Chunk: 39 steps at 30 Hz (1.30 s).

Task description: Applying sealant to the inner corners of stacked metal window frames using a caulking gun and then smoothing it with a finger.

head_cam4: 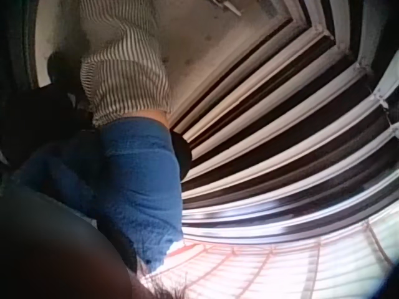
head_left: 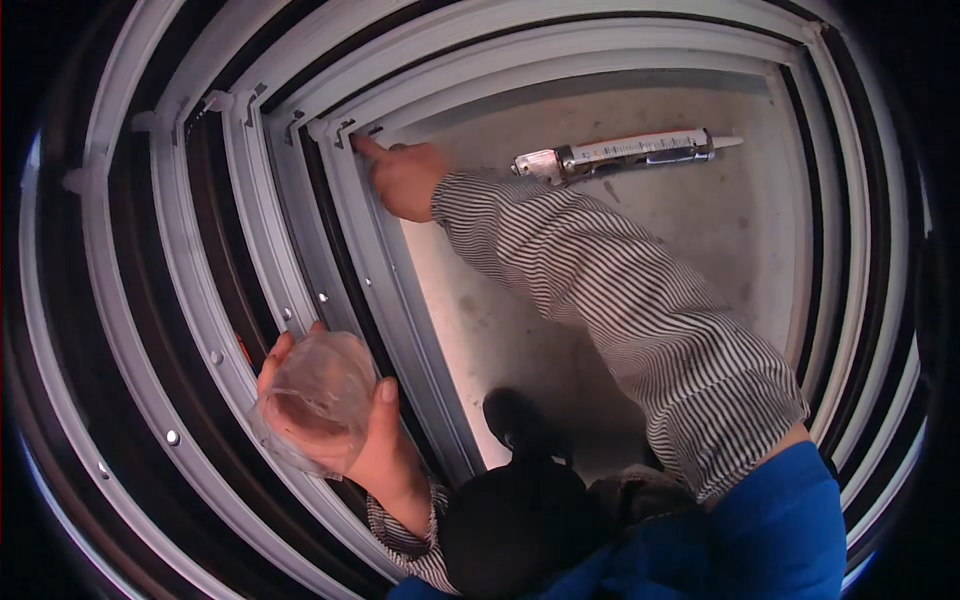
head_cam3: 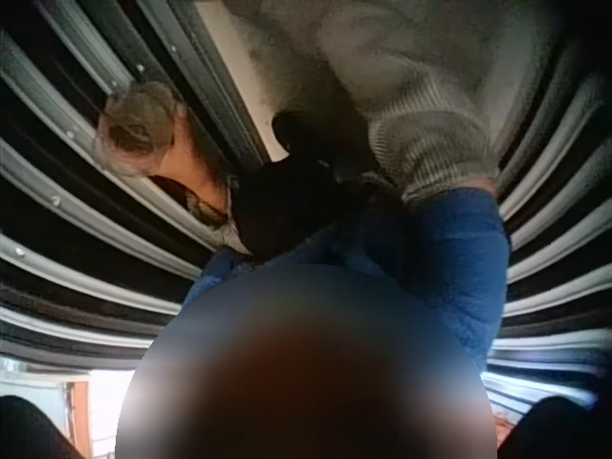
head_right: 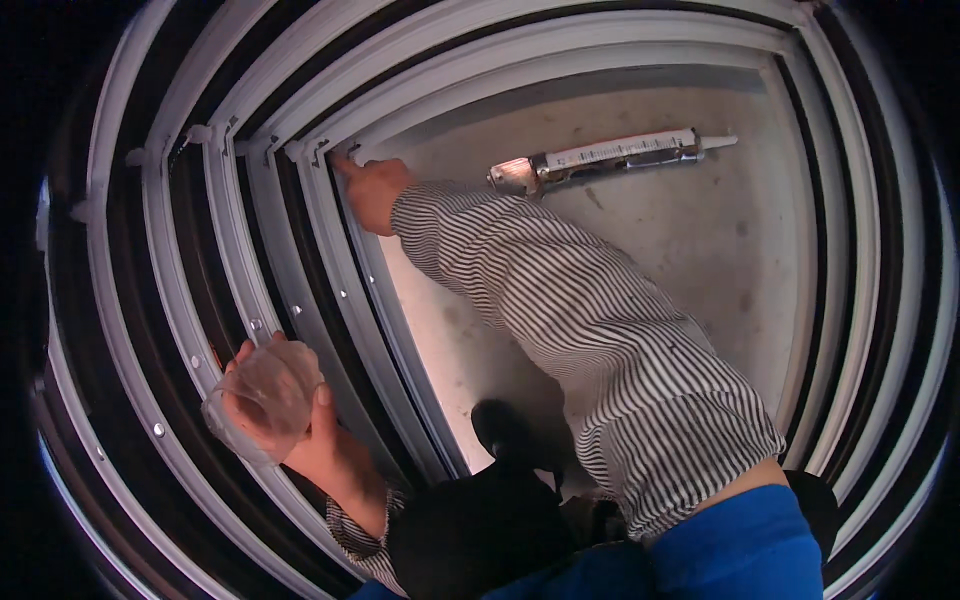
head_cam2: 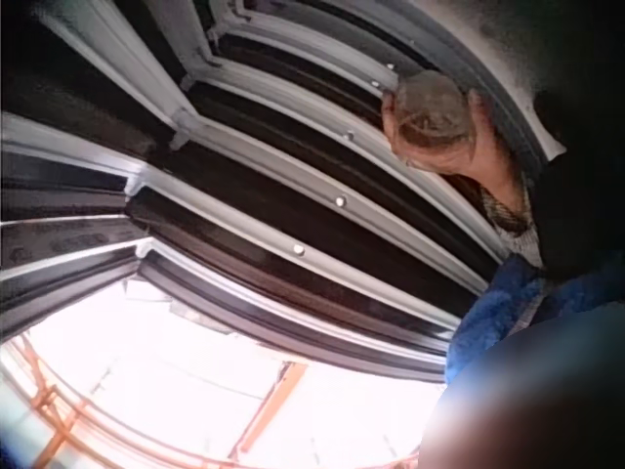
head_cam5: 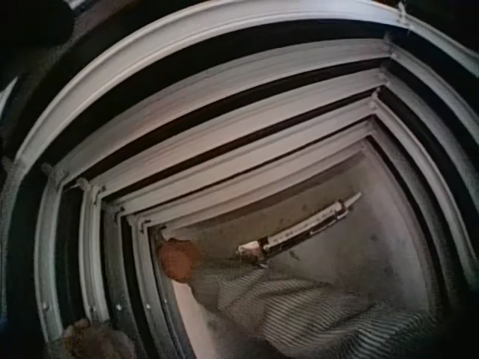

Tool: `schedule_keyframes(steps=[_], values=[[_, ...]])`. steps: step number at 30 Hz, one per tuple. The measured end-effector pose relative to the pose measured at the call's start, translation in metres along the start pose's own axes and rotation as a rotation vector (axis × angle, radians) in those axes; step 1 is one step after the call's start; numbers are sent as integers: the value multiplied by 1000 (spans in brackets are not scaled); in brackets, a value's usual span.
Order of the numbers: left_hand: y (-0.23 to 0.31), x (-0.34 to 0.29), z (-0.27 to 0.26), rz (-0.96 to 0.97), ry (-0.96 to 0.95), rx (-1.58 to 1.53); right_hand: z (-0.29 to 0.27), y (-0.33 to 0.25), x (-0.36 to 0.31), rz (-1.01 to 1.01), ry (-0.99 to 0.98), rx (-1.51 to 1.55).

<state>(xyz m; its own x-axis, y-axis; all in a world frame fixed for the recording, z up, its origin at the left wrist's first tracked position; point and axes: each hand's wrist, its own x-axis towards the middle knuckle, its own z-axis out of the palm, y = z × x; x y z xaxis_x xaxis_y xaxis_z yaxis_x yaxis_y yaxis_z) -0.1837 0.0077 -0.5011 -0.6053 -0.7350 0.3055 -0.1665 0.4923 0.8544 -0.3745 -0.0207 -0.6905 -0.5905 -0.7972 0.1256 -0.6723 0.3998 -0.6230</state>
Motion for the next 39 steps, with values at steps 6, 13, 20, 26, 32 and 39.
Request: schedule_keyframes(steps=[6,13,20,26,32,39], values=[[1,1,-6,8,-47,103,-17,2,6,164,-153,176],[7,-4,-1,50,-56,117,-99,29,-89,-124,9,-144],[56,23,12,144,-220,14,-261,12,-118,-32,-80,33],[143,50,45,182,-458,-224,-375,-42,-130,61,-25,84],[194,67,93,209,-796,-245,-451,-49,-174,15,504,351],[192,67,168,362,-1038,-322,-471,-62,-249,-169,258,24]])
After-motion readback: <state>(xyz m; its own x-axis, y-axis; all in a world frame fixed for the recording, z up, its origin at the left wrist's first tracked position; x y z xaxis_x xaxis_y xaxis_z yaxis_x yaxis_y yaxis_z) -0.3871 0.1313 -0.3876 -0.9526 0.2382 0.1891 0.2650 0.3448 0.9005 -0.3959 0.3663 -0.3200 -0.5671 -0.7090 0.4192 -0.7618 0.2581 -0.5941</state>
